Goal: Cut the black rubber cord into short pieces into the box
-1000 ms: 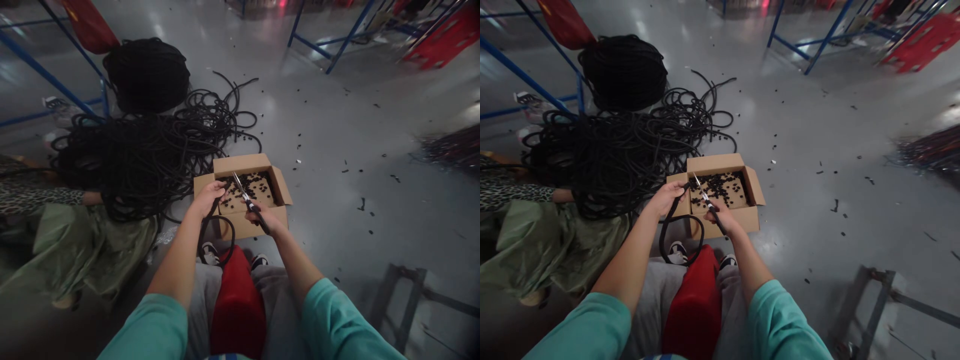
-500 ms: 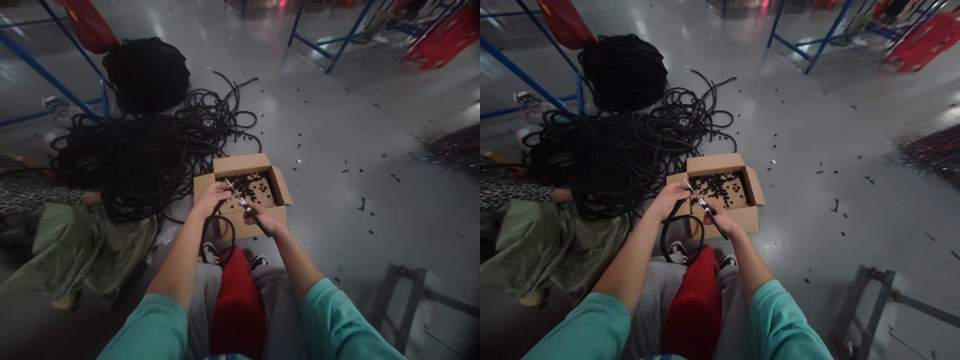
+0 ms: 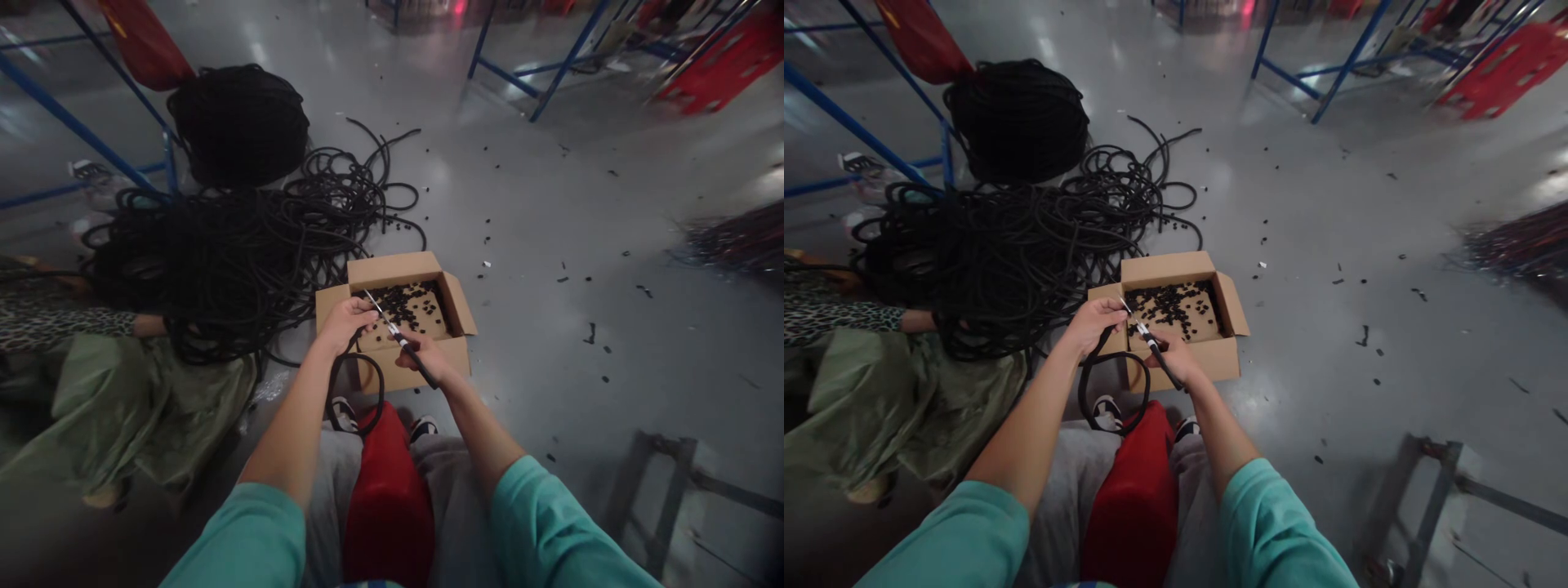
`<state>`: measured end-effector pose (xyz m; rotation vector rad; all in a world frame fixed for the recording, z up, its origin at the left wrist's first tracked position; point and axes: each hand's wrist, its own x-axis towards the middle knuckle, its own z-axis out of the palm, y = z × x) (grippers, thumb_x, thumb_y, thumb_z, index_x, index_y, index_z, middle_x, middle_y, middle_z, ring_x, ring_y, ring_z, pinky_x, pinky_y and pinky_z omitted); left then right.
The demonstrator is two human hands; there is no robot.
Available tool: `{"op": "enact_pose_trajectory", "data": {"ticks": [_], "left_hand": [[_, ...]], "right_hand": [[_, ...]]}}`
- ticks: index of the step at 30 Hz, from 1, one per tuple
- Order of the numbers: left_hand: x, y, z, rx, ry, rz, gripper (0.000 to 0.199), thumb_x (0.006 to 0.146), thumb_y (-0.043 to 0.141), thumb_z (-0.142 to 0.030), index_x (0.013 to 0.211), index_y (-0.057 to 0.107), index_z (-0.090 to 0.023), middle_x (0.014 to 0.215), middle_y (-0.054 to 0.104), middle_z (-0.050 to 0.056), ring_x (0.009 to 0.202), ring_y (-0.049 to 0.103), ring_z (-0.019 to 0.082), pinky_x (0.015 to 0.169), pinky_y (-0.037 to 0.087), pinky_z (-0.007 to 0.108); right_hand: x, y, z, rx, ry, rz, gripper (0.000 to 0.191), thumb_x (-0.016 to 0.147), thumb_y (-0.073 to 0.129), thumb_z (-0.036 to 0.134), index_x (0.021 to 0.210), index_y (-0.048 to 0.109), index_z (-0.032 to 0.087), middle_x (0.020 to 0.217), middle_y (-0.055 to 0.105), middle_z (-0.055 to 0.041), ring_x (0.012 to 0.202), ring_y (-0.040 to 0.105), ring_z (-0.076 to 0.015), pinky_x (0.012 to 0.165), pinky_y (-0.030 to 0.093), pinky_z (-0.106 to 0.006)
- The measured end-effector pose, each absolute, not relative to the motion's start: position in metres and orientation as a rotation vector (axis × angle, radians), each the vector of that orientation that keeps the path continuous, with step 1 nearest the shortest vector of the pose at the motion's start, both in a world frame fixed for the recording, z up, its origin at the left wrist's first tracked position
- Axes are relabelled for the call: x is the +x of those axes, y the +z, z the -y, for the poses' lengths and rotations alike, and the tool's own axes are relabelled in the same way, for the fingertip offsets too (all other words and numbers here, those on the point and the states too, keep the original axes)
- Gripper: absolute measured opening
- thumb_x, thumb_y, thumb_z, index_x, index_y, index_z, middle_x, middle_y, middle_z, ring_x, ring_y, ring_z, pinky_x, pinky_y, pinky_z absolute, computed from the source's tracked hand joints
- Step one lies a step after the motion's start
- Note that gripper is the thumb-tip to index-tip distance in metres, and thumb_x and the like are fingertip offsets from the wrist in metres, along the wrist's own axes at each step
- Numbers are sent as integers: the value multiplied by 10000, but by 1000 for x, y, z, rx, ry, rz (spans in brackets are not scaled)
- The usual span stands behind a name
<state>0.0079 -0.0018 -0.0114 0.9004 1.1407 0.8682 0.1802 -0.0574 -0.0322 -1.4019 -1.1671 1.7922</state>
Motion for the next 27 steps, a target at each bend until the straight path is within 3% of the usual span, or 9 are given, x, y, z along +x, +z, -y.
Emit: {"op": "enact_pose_trajectory", "data": {"ticks": [13,22,27], "left_hand": [[6,-6,1,1062,846,-1161,264,520,689,-138,710,506,-133,551,540,-49,463,487,49,469,384,188],[-1,0,1,1272,620,-1175,164,588,643,-222,657,529,-126,421,479,-55,400,429,52,447,328,194],[-4,2,1,1295,569,-1161,172,607,618,-235,714,541,-125,412,469,-62,398,405,50,444,302,193]], "right_hand": [[178,-27,59,-1413,1846,1098,541,487,587,187,1024,580,127,446,406,93,367,333,-53,395,236,-210],[181,-21,57,-1306,1920,1058,571,422,610,114,990,562,151,580,503,74,577,453,-74,553,349,-210],[180,-19,59,-1297,1937,1080,528,439,615,134,964,564,157,539,443,88,505,395,-60,476,296,-198]]}}
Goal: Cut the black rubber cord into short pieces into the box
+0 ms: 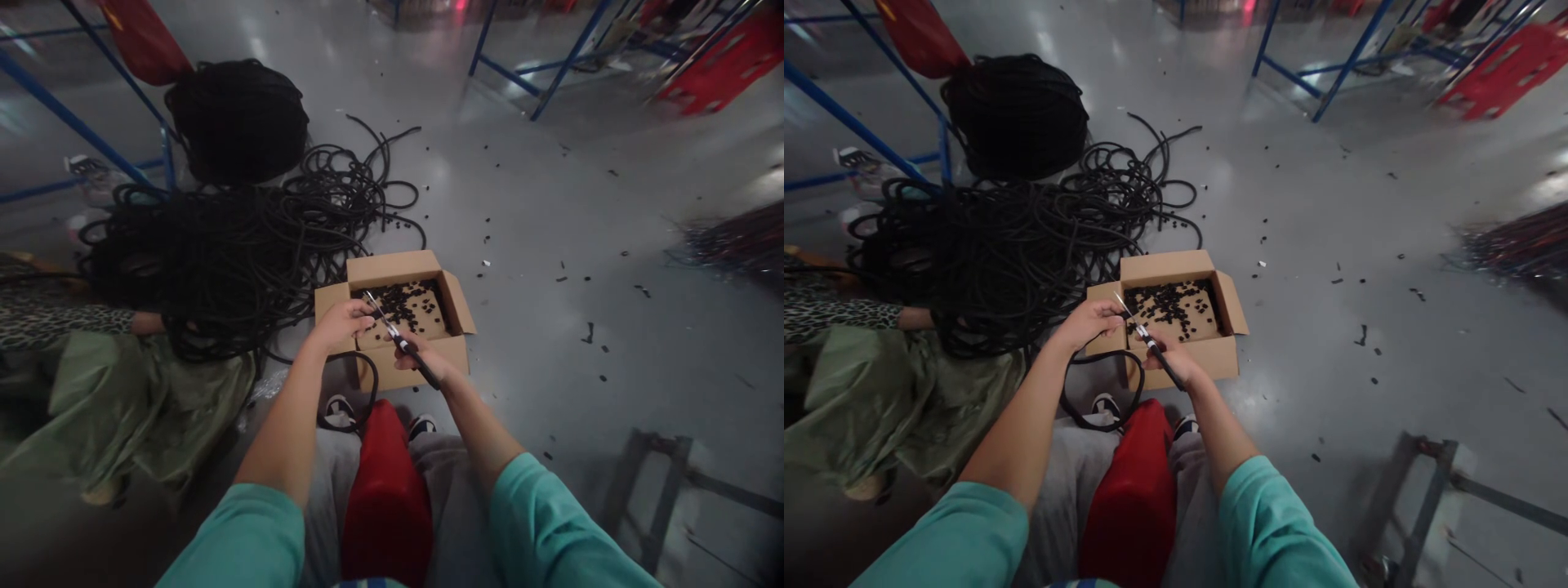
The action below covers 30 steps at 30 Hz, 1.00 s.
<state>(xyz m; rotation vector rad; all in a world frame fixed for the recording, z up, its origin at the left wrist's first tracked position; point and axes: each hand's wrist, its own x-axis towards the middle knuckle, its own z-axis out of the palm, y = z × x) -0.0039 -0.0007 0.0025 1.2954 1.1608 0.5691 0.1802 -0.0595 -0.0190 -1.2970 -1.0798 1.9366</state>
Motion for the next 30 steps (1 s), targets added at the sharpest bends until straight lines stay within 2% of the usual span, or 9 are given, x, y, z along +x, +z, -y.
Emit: {"op": "enact_pose_trajectory", "data": {"ticks": [11,20,24,30], "left_hand": [[-8,-4,-3,1359,536,-1210,157,653,547,-244,747,554,-118,430,446,-63,386,396,49,442,302,199],[-7,-5,-5,1513,462,-1349,177,703,462,-246,749,575,-117,414,419,-60,398,390,69,461,307,209],[-6,-3,-3,1554,468,-1346,150,701,453,-244,687,549,-130,448,410,-59,415,369,63,456,290,201],[0,-4,0,1463,410,-1241,186,732,432,-237,579,476,-141,422,370,-61,383,324,48,432,255,187]], "right_hand": [[175,-26,62,-1387,1919,1045,529,457,580,156,985,575,124,416,399,111,336,317,-40,355,231,-187],[170,-26,63,-1416,1918,979,528,450,579,156,977,571,123,366,367,122,302,294,-42,330,203,-185],[170,-26,63,-1374,1963,963,560,468,582,177,1026,553,133,390,360,120,323,311,-51,358,221,-196],[174,-29,61,-1273,1952,1056,572,455,608,181,1024,551,159,568,492,60,506,430,-76,471,307,-209]]}}
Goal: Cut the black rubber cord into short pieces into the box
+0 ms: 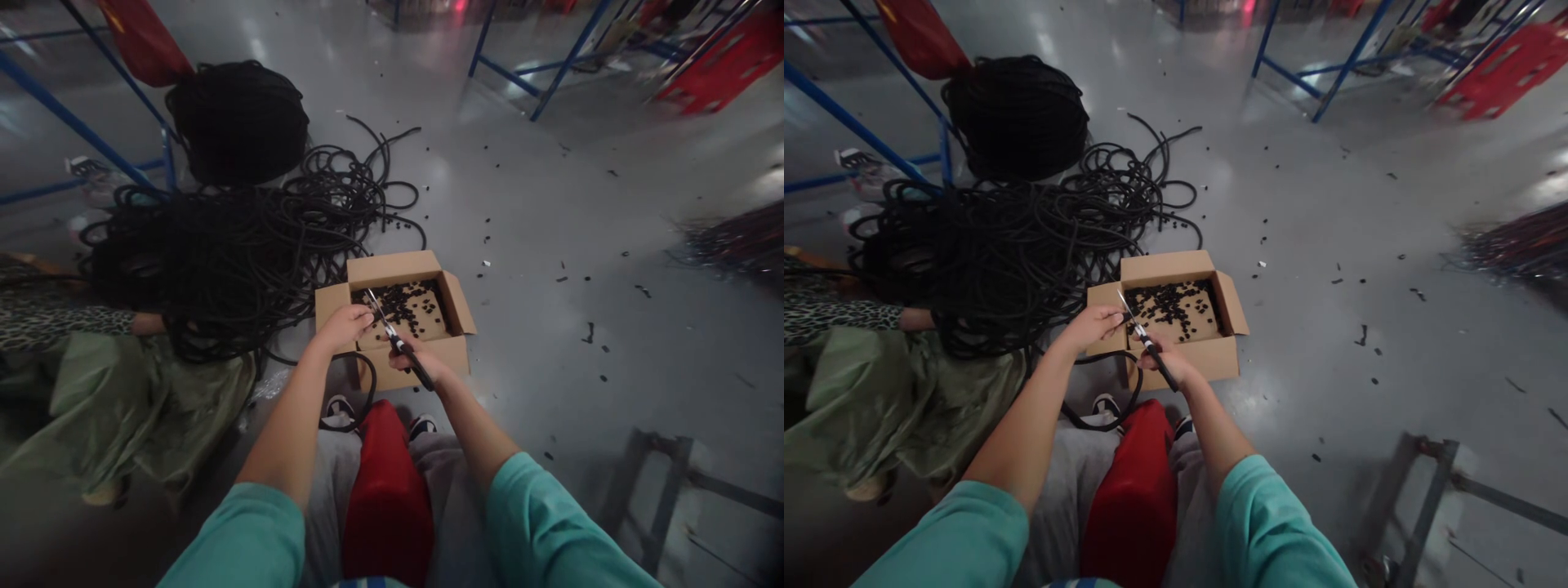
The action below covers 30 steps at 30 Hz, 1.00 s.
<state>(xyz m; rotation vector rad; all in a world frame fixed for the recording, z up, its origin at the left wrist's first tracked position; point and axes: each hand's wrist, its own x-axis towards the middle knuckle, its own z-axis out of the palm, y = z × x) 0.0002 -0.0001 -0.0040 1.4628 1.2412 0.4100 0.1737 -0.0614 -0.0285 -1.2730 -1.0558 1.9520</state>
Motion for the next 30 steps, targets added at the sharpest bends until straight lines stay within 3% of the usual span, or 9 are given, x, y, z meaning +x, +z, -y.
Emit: {"op": "enact_pose_trajectory", "data": {"ticks": [3,17,21,25,30], "left_hand": [[2,-4,1,1395,390,-1200,237,752,432,-258,544,440,-145,387,352,-64,362,310,42,421,240,181],[-4,-3,1,1287,457,-1137,276,737,468,-362,572,431,-143,519,451,-30,366,312,26,398,215,195],[0,-9,0,1407,535,-1140,223,719,491,-351,656,467,-139,583,470,-30,454,377,45,466,295,195],[6,-15,0,1548,673,-1216,203,622,595,-269,743,489,-145,723,536,-15,659,489,87,621,390,214],[8,-13,0,1600,564,-1297,163,680,524,-247,800,554,-140,668,563,-8,626,517,107,582,399,222]], "right_hand": [[174,-28,61,-1303,1914,1102,567,463,609,173,1027,551,175,589,482,60,536,425,-75,493,305,-206],[171,-24,61,-1376,1907,1048,551,467,591,173,1018,581,153,442,389,105,349,308,-38,360,228,-190],[171,-27,60,-1410,1835,1039,553,478,592,172,1030,577,142,435,379,107,360,304,-40,369,228,-189],[174,-27,60,-1385,1840,1034,591,484,589,180,1073,558,142,486,439,86,408,359,-54,405,268,-194],[179,-23,61,-1258,1980,954,658,491,604,189,1143,515,179,634,550,36,558,475,-88,515,353,-208]]}}
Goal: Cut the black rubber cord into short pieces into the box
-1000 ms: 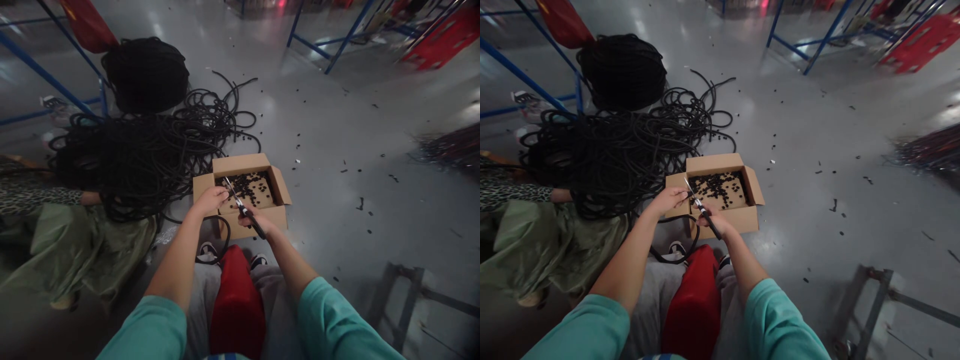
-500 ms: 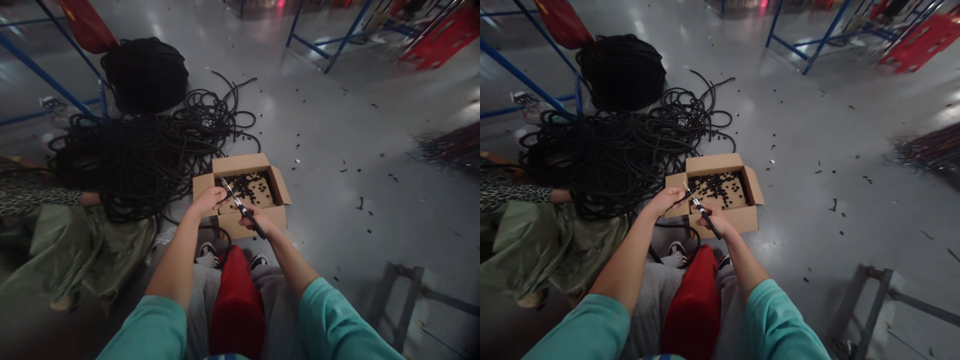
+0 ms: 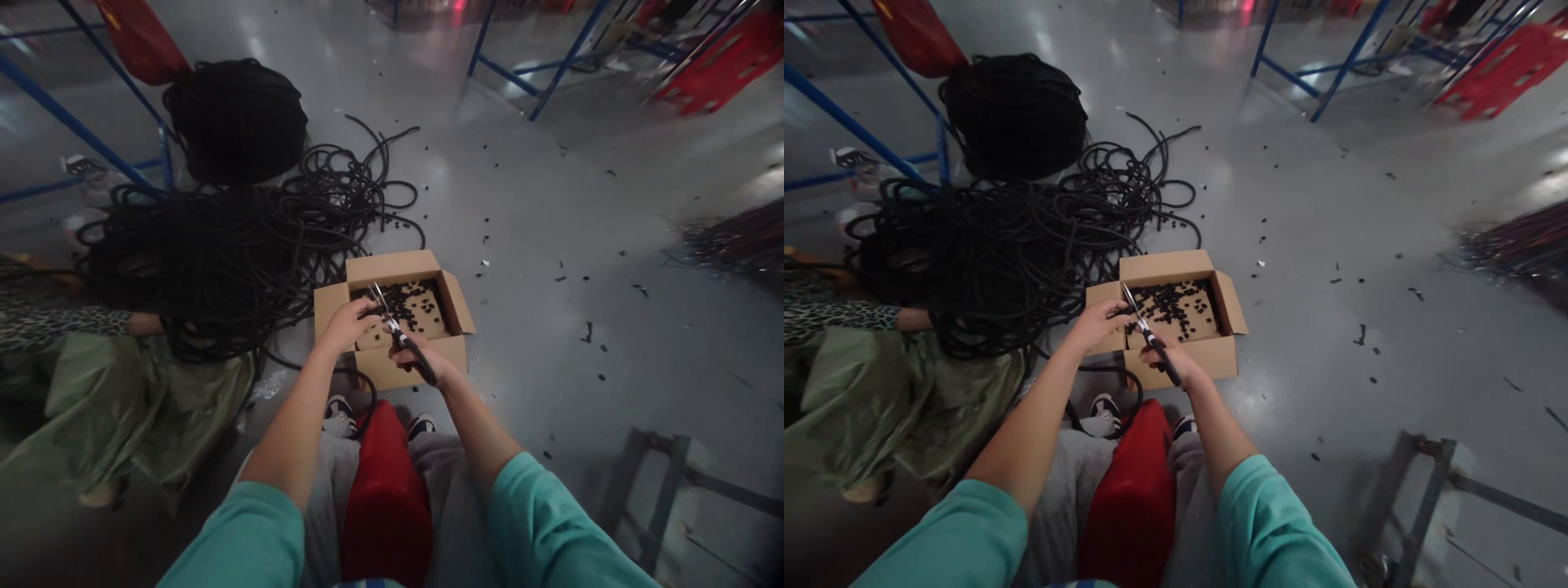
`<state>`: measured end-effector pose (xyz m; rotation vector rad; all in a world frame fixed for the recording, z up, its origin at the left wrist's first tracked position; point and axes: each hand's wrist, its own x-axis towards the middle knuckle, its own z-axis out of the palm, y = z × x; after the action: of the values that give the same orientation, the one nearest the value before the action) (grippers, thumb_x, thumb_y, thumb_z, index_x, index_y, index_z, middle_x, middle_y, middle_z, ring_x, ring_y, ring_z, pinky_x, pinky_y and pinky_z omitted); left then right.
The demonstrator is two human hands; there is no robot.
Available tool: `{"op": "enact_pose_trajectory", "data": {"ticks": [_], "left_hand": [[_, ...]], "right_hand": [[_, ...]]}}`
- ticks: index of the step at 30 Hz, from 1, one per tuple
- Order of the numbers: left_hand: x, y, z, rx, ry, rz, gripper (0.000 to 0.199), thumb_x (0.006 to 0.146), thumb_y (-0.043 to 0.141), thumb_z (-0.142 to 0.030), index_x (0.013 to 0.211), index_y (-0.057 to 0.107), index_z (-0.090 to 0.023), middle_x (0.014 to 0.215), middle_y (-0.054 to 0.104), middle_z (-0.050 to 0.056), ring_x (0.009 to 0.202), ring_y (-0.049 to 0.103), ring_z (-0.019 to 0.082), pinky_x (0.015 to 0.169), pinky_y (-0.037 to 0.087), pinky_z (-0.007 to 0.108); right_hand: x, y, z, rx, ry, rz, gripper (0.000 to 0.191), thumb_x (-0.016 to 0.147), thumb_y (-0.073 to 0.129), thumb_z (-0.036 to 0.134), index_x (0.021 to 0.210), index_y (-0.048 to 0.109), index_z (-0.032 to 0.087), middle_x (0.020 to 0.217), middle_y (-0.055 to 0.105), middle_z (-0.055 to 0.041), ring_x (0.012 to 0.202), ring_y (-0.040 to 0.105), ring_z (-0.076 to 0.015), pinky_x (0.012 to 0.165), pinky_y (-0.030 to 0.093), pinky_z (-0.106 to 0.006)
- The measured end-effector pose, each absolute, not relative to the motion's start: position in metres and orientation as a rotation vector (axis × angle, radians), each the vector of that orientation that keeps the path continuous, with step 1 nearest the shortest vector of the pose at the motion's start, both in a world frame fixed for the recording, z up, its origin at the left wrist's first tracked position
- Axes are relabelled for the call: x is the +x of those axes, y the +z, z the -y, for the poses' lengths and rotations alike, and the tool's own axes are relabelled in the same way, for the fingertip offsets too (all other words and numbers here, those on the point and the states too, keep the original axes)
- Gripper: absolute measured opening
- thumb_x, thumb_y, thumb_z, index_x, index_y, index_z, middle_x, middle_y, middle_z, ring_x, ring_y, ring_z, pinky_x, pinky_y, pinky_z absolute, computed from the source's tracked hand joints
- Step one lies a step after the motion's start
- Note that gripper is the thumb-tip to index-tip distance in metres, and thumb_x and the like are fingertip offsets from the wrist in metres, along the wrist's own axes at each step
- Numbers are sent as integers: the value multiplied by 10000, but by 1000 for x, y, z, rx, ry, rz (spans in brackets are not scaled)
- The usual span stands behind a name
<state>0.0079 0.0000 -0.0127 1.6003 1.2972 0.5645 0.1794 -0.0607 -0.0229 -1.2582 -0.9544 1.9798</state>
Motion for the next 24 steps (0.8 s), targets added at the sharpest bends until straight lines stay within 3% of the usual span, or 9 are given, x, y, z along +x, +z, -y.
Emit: {"op": "enact_pose_trajectory", "data": {"ticks": [3,7,10,24], "left_hand": [[8,-13,-1,1728,508,-1382,189,709,514,-246,842,600,-143,724,616,23,720,551,143,670,418,252],[10,-16,0,1898,408,-1528,241,755,483,-250,935,619,-164,968,647,79,906,556,197,815,396,302],[11,-16,2,1981,315,-1623,282,788,442,-270,999,603,-173,1047,627,103,959,546,223,829,385,318],[6,-12,-1,1952,311,-1712,281,785,402,-321,899,624,-192,895,650,84,851,552,207,686,373,266]], "right_hand": [[179,-24,60,-1306,1986,933,666,494,621,195,1150,504,195,672,567,28,589,487,-94,546,360,-214],[176,-29,61,-1375,1975,884,665,506,632,196,1155,489,217,705,579,21,629,504,-104,567,362,-216],[175,-31,63,-1291,2064,809,675,512,636,216,1165,465,207,715,588,9,663,523,-121,586,372,-225],[170,-23,65,-1358,1950,956,586,527,654,312,1078,519,165,523,422,77,445,406,-69,449,314,-213]]}}
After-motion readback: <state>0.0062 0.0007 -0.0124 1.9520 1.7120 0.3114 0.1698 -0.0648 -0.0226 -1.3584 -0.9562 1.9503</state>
